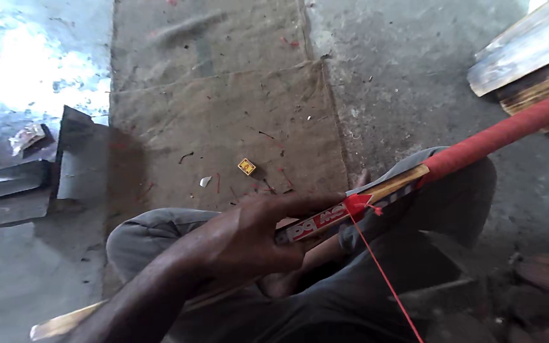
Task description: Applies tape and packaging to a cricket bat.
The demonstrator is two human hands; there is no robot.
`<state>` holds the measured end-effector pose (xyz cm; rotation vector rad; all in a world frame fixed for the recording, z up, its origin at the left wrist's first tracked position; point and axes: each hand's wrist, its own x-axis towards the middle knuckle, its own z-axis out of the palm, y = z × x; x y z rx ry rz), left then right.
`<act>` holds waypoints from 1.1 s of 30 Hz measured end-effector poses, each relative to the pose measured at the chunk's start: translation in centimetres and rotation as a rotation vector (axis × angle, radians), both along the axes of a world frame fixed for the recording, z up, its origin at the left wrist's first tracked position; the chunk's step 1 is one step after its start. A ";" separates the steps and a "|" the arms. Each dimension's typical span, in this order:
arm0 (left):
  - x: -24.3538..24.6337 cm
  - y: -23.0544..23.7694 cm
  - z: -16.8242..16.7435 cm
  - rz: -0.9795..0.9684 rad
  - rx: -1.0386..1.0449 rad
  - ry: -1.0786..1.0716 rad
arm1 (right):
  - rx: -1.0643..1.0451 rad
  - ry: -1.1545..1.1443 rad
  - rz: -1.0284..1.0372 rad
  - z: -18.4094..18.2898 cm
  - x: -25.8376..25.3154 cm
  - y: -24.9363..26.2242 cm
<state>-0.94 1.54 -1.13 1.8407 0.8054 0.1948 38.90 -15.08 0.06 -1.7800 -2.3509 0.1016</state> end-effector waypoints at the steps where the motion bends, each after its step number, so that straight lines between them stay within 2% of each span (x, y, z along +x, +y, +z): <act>1: 0.0 0.0 -0.1 0.002 -0.001 -0.011 | 0.045 0.006 0.049 -0.1 -1.3 1.3; 6: -0.3 0.0 0.0 -0.005 -0.020 -0.032 | 0.216 0.116 0.198 -3.4 -4.4 4.0; 8: -0.4 0.1 0.0 0.011 -0.014 0.009 | 0.183 0.145 0.146 -3.6 -4.4 3.1; 10: -0.3 0.2 -0.2 0.015 0.008 0.044 | 0.150 0.228 -0.086 -3.9 -3.2 1.3; 13: -0.4 0.3 -0.3 0.021 0.011 0.060 | 0.036 0.393 -0.561 -6.3 0.8 -0.5; 16: -0.3 0.4 -0.2 0.017 0.005 0.031 | -0.312 0.326 -0.974 -9.9 5.8 -3.4; 18: -0.3 0.5 -0.2 0.016 0.006 0.013 | -0.557 0.180 -1.110 -12.7 7.8 -5.9; 20: -0.3 0.4 -0.2 0.009 0.001 0.008 | -0.715 0.006 -1.028 -16.7 10.8 -9.7; 22: -0.2 0.4 -0.3 0.007 -0.005 0.005 | -0.790 -0.032 -0.965 -16.4 10.0 -9.0; 23: -0.2 0.4 -0.2 0.011 -0.008 0.004 | -0.711 0.003 -0.939 -15.6 9.0 -7.8; 25: -0.2 0.4 -0.1 0.013 -0.016 0.017 | -0.320 0.178 -0.844 -12.4 5.6 -4.5; 26: -0.2 0.4 -0.1 0.012 -0.025 0.028 | -0.101 0.296 -0.732 -10.1 3.2 -2.1; 28: -0.1 0.5 0.0 0.014 -0.052 0.060 | 0.206 0.467 -0.397 -6.4 -1.4 2.0; 30: -0.1 0.4 0.0 0.026 -0.077 0.075 | 0.321 0.547 -0.120 -3.5 -6.9 5.2; 33: -0.1 0.3 -0.1 0.030 -0.079 0.003 | 0.328 0.617 0.140 -2.9 -12.8 9.1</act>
